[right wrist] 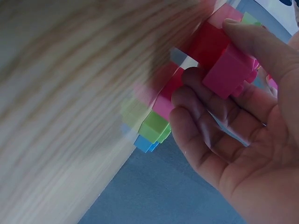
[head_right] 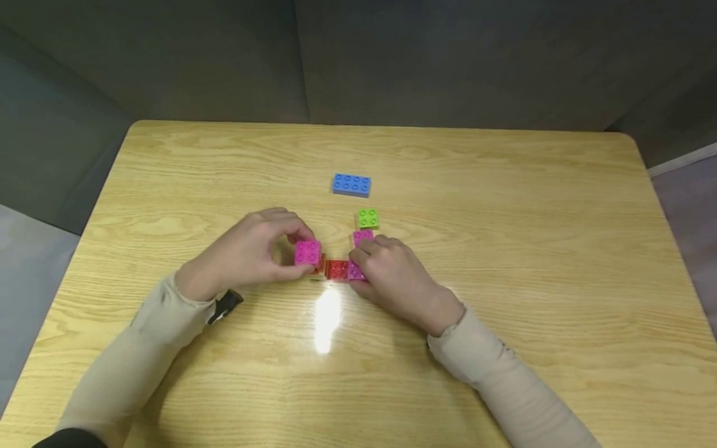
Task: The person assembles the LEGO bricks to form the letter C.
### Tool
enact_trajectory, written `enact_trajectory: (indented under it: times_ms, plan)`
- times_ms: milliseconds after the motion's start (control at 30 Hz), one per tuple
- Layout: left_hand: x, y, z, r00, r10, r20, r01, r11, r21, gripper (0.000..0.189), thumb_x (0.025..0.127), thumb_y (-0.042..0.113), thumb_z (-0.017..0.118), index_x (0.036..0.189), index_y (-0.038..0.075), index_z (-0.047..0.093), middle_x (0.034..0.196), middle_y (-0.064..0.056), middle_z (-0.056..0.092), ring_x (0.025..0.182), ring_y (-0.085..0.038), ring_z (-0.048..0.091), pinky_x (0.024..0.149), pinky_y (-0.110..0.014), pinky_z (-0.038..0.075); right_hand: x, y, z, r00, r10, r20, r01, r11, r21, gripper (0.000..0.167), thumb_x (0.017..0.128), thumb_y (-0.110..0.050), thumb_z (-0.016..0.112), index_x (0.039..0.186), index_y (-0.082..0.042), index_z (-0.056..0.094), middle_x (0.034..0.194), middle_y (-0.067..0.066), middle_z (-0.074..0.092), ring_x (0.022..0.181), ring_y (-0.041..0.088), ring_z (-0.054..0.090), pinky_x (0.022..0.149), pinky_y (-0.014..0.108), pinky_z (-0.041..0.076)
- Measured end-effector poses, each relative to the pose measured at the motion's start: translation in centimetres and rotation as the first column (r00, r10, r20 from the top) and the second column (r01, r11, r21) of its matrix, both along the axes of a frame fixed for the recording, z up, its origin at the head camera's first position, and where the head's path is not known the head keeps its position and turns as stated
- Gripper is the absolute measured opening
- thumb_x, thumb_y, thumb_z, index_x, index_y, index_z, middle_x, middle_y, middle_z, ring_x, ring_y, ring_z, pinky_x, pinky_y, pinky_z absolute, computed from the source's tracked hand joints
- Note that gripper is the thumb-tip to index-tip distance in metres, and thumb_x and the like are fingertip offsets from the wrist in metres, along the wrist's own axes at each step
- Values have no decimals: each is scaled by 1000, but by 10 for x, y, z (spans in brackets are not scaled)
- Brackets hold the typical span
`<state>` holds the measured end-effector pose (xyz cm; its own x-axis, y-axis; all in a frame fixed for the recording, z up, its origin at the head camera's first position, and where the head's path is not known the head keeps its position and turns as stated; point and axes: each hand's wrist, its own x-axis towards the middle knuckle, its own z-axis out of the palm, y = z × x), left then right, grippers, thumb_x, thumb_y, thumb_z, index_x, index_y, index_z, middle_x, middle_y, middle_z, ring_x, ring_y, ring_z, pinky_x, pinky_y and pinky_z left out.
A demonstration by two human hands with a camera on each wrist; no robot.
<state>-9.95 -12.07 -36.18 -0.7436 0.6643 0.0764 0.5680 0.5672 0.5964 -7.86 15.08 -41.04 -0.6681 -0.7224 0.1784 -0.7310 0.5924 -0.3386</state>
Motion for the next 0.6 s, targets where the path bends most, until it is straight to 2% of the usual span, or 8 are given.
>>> enact_trajectory:
  times_ms: [167,600]
  plan:
    - [2,1,-4,1000,-20,-6,20,1000,4,29,89,26,91,106,7,78,101,1,74,94,-21,68,87,-36,56,0,0,0,1000,-4,6,4,1000,3,35,89,-19,92,107,7,76,99,15,75,86,29,69,80,45,61]
    - [2,2,-10,998,-46,-43,47,999,19,28,87,20,93,106,5,79,100,-1,76,95,-22,69,89,-36,56,0,0,0,1000,0,-4,0,1000,1,35,89,-19,93,106,6,76,99,15,75,85,29,69,80,45,61]
